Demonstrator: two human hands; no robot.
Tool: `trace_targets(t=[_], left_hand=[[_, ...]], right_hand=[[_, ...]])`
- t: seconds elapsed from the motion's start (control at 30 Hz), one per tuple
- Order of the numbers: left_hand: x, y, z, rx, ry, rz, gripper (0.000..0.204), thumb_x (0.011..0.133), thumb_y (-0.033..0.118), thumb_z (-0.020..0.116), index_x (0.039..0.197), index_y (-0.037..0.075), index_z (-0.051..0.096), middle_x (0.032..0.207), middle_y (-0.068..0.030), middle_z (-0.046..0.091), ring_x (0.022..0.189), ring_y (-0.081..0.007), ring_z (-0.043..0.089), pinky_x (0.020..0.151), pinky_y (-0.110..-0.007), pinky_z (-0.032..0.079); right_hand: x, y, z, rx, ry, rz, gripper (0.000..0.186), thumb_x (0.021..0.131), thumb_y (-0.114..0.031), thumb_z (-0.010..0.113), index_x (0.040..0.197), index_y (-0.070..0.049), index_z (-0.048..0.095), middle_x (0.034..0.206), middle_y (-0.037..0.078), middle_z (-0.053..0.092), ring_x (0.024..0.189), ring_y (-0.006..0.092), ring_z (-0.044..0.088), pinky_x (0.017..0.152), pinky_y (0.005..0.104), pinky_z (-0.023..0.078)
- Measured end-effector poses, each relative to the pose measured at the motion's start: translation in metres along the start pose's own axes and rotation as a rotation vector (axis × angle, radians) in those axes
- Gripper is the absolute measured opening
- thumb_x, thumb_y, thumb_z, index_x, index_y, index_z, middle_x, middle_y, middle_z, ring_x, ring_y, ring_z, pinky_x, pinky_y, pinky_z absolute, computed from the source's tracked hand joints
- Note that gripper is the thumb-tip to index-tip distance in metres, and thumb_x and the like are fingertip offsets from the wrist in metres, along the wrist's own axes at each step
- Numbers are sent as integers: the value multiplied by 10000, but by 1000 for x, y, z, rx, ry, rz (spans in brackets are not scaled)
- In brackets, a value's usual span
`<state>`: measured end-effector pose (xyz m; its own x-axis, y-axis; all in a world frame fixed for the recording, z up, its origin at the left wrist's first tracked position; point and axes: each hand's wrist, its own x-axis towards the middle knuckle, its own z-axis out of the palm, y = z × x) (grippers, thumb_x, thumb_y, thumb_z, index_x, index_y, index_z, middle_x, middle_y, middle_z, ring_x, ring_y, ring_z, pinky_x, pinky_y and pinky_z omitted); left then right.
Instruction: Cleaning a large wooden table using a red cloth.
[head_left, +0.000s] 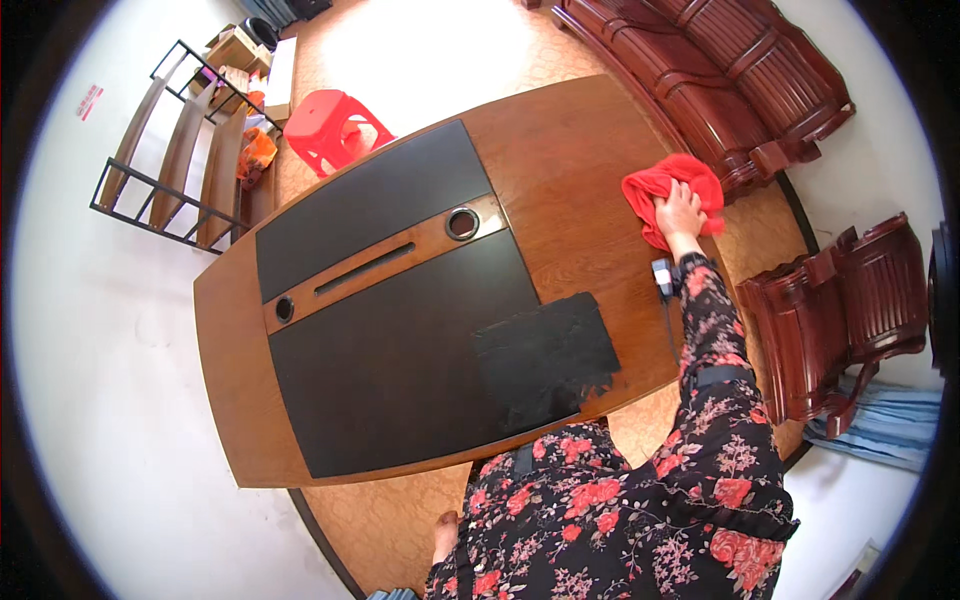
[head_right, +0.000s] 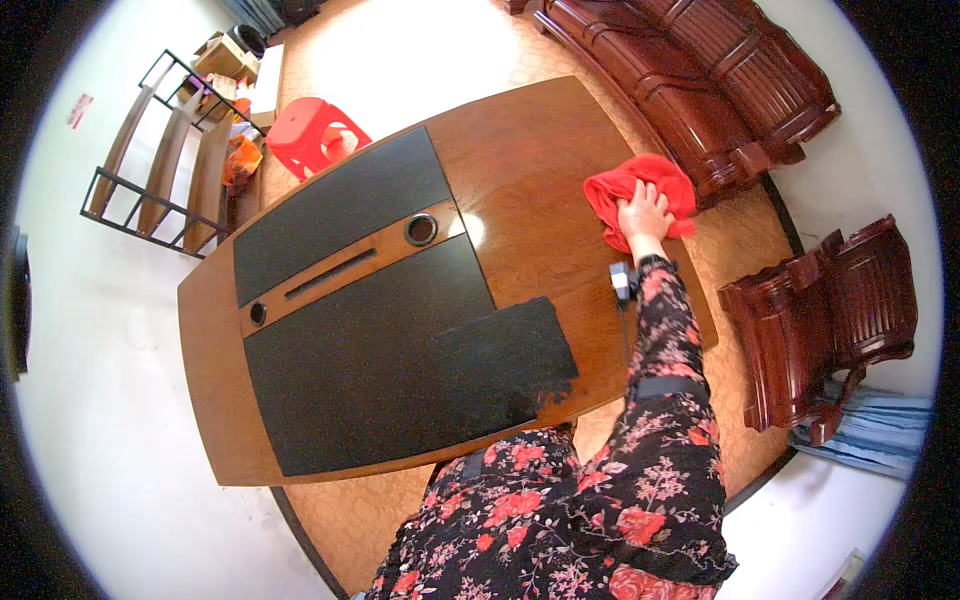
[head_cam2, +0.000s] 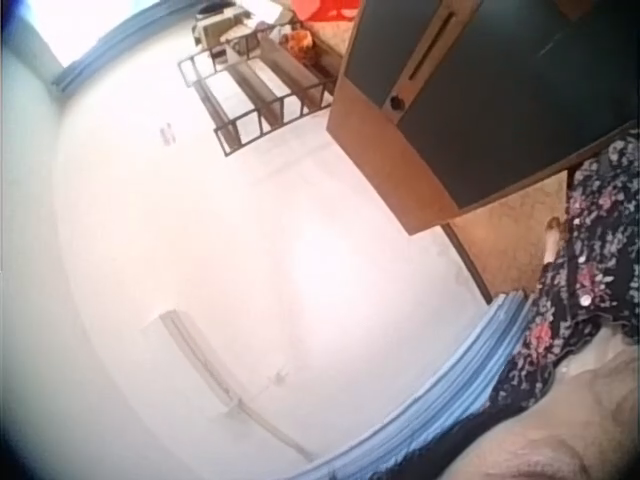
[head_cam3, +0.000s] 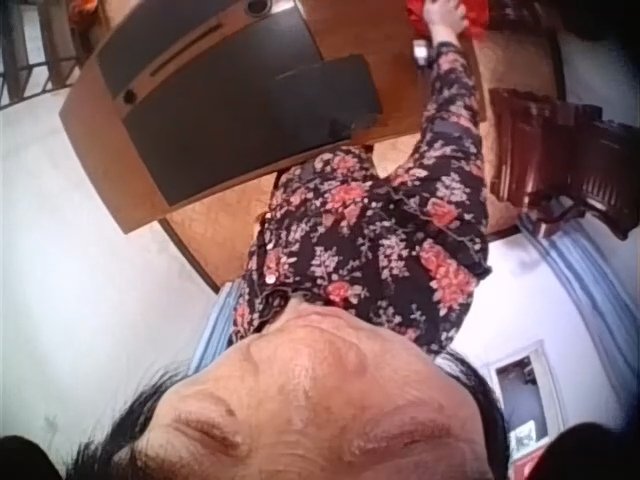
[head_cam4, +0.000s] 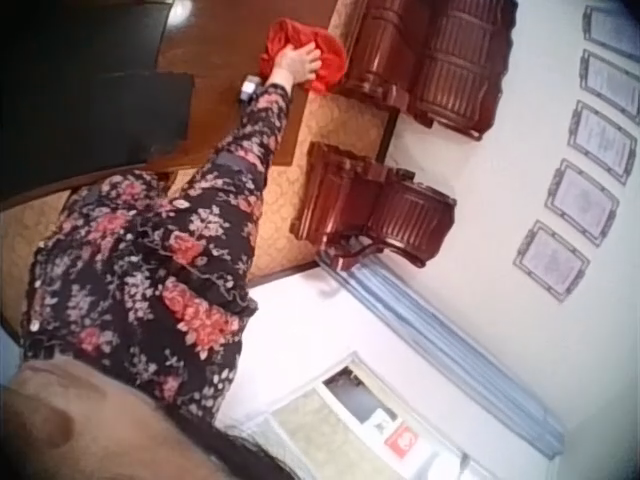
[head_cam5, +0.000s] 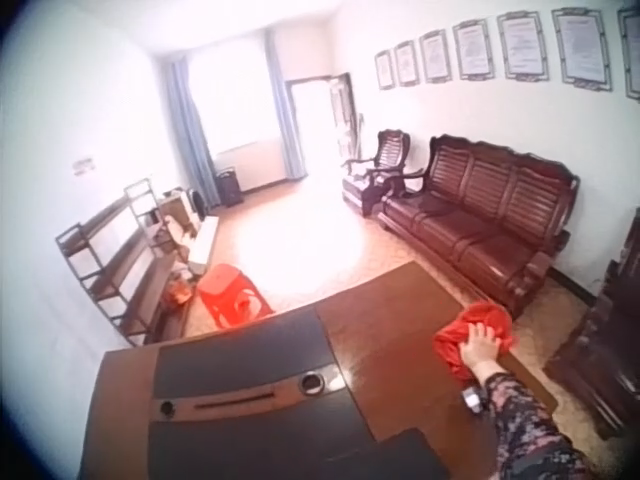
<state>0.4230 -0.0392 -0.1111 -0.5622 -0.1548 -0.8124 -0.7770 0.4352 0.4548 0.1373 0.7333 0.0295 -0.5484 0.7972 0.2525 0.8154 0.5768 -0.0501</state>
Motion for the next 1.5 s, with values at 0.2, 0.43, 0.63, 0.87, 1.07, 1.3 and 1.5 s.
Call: trace_targets(t=[0.2, 0.43, 0.63, 0.87, 1.07, 1.3, 1.5], left_hand=[[0, 10, 6, -3, -27, -87, 322, 935, 261, 507, 1084, -10, 600, 883, -120, 675, 758, -234, 632, 705, -331, 501], [-15, 127, 27, -115, -125, -125, 357, 990, 307, 496, 1245, 58, 499, 977, -120, 662, 789, -209, 672, 636, -334, 524], [-26, 140, 38, -81, -107, -108, 327, 997, 293, 493, 1224, 58, 502, 985, -111, 650, 795, -216, 686, 624, -326, 526], [-12, 97, 35, -112, -154, -130, 277, 981, 283, 540, 1160, 73, 558, 919, -92, 671, 717, -185, 649, 613, -330, 523], [14, 88, 14, -49, -161, -86, 315, 961, 331, 551, 1162, 88, 558, 925, -88, 678, 740, -180, 643, 619, -336, 523], [43, 113, -15, -84, -249, -66, 329, 968, 343, 521, 1193, 102, 520, 953, -94, 668, 754, -210, 688, 610, -336, 513], [50, 97, -43, -82, -203, -11, 310, 991, 317, 494, 1191, 81, 516, 935, -94, 665, 765, -216, 688, 592, -332, 511]], right_hand=[[-92, 6, 7, 16, 157, -189, 563, 775, -360, 635, 1292, -162, 534, 1336, 57, 503, 1233, 292, 443, 917, 523, 402], [-169, -178, -50, 484, 53, -804, 330, 636, -155, 603, 965, -156, 609, 1013, 37, 576, 973, 255, 523, 719, 464, 412], [-367, -264, -94, 654, -375, -1534, 352, 665, -218, 643, 1002, -122, 613, 1144, 97, 559, 1130, 310, 478, 888, 486, 403], [-386, -269, -82, 853, -505, -1964, 398, 650, -290, 656, 1025, -160, 620, 1242, 47, 542, 1237, 291, 441, 1003, 507, 364], [-203, -204, -76, 746, -259, -1235, 319, 661, -134, 651, 980, -121, 647, 1051, 94, 614, 1057, 316, 553, 931, 449, 451], [-165, 21, -41, 112, 110, -199, 538, 745, -295, 658, 1249, -141, 551, 1312, 57, 536, 1229, 274, 468, 952, 488, 420], [-163, 36, -41, -67, -89, 347, 589, 856, -441, 560, 1374, -191, 431, 1378, 61, 449, 1279, 323, 402, 964, 577, 373]])
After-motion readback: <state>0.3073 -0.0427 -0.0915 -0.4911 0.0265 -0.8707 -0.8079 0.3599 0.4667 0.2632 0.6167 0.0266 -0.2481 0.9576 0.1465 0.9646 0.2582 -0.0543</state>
